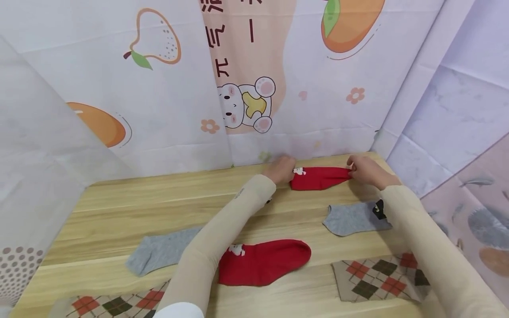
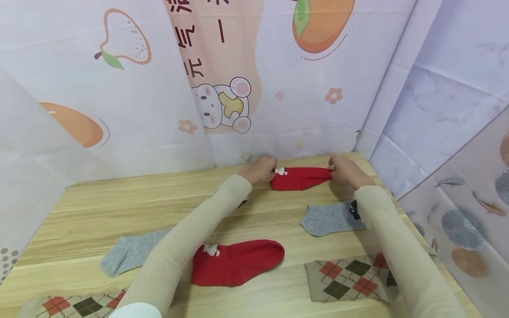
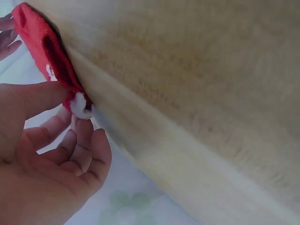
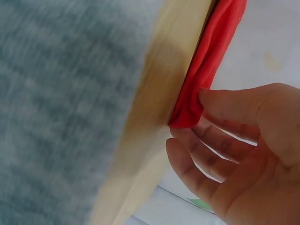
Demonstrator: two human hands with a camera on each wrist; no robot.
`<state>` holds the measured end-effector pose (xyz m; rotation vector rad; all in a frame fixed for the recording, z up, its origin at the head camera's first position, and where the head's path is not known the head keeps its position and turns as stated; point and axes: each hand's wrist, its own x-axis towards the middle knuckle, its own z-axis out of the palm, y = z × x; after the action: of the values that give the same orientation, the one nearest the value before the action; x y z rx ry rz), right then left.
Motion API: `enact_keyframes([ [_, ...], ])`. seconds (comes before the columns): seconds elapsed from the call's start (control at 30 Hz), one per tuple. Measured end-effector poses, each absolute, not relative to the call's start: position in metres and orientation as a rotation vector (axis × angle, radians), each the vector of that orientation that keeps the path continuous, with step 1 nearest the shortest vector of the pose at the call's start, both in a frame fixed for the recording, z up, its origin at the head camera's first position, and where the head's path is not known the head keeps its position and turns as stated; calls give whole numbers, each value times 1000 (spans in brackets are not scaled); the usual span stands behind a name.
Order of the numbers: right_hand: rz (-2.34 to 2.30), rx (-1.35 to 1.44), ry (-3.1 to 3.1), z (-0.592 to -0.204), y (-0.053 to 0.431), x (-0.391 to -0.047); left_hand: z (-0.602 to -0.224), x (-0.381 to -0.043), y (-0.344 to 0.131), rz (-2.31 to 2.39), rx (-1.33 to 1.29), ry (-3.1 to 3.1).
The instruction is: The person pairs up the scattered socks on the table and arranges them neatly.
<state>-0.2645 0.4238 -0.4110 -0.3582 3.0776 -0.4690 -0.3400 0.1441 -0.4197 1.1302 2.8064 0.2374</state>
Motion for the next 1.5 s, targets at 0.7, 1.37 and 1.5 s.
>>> enact_keyframes([
  [0.7, -488, -348, 3112, -414, 420, -254, -418, -330, 119, 790, 1075, 2571],
  [1.37, -627, -453, 3165, -392, 386, -222, -401, -321, 63, 880, 1089, 2552],
  [1.5, -628, -441, 3159, -383, 377, -216, -395, -318, 53, 832, 1082, 2560],
])
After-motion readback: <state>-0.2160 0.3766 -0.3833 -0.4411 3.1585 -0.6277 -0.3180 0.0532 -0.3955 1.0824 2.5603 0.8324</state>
